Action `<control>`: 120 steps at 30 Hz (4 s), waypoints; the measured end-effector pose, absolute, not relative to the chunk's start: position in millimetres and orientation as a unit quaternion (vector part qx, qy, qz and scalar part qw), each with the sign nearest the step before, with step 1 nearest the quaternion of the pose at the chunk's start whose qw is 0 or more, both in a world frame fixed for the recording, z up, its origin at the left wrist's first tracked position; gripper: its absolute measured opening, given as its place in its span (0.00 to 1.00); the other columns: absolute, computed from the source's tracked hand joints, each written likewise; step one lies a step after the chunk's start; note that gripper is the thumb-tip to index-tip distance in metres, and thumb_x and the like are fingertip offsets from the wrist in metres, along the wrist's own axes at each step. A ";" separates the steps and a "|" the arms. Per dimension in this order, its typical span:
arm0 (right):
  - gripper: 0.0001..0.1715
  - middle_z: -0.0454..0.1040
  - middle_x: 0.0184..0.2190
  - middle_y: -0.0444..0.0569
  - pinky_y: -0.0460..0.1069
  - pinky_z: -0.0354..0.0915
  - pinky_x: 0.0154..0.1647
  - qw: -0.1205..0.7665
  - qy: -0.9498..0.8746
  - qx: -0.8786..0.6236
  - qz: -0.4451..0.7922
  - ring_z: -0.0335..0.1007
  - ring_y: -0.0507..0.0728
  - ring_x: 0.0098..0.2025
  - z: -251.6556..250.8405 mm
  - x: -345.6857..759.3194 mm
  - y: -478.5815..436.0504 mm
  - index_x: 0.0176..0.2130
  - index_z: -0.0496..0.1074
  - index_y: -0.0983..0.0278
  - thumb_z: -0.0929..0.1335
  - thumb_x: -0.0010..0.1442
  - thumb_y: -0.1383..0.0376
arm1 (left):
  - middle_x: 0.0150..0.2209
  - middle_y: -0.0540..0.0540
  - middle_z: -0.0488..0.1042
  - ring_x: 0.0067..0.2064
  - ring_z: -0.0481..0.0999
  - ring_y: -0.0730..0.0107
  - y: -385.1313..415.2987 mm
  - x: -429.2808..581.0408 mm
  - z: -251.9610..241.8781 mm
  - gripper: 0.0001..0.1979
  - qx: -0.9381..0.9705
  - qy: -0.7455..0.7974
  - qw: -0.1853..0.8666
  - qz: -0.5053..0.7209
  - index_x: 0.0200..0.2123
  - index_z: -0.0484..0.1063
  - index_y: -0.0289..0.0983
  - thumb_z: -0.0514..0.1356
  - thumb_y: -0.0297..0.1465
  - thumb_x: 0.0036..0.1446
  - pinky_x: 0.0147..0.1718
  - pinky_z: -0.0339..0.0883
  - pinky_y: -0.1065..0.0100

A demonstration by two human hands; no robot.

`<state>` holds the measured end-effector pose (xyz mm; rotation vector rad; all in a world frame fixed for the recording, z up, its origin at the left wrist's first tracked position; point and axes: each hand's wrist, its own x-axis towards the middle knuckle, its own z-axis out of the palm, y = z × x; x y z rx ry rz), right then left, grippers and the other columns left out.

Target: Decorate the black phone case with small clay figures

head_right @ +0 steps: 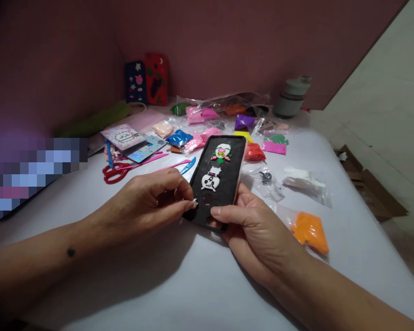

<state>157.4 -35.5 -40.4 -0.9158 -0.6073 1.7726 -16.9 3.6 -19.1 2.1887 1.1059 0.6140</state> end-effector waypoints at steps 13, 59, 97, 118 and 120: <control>0.23 0.74 0.34 0.43 0.43 0.62 0.33 0.506 -0.253 -0.396 0.723 0.63 0.49 0.31 -41.0 157.3 -37.4 0.40 0.72 0.61 0.70 0.44 0.79 | 0.27 0.51 0.71 0.27 0.67 0.76 2.8 -15.7 -15.6 0.06 0.814 0.436 0.318 0.214 0.29 0.72 0.35 0.57 0.21 0.49 0.25 0.59 0.74; 0.24 0.72 0.31 0.42 0.49 0.64 0.40 0.488 -0.248 -0.377 0.747 0.64 0.52 0.31 -42.0 159.8 -36.7 0.41 0.74 0.59 0.70 0.46 0.79 | 0.22 0.55 0.62 0.21 0.57 0.80 7.1 -19.5 -21.9 0.03 0.841 0.420 0.253 0.229 0.29 0.71 0.35 0.61 0.23 0.50 0.23 0.53 0.74; 0.21 0.80 0.35 0.45 0.48 0.69 0.40 0.516 -0.245 -0.349 0.743 0.74 0.54 0.36 -43.3 156.1 -38.4 0.36 0.78 0.61 0.69 0.45 0.81 | 0.27 0.51 0.68 0.27 0.65 0.77 6.5 -24.6 -13.8 0.03 0.849 0.390 0.289 0.209 0.29 0.73 0.35 0.60 0.23 0.50 0.24 0.57 0.76; 0.21 0.80 0.38 0.46 0.53 0.68 0.47 0.515 -0.272 -0.371 0.723 0.75 0.58 0.40 -42.3 150.5 -42.1 0.38 0.76 0.60 0.69 0.45 0.78 | 0.26 0.53 0.65 0.25 0.61 0.77 -3.9 -16.0 -19.4 0.04 0.839 0.425 0.276 0.197 0.28 0.68 0.36 0.57 0.22 0.49 0.23 0.54 0.74; 0.21 0.80 0.38 0.46 0.53 0.68 0.47 0.513 -0.272 -0.372 0.724 0.75 0.58 0.39 -42.2 151.2 -42.0 0.38 0.76 0.60 0.70 0.45 0.78 | 0.25 0.53 0.64 0.25 0.61 0.77 -2.9 -16.4 -17.6 0.03 0.836 0.427 0.285 0.192 0.29 0.69 0.36 0.57 0.23 0.49 0.23 0.54 0.74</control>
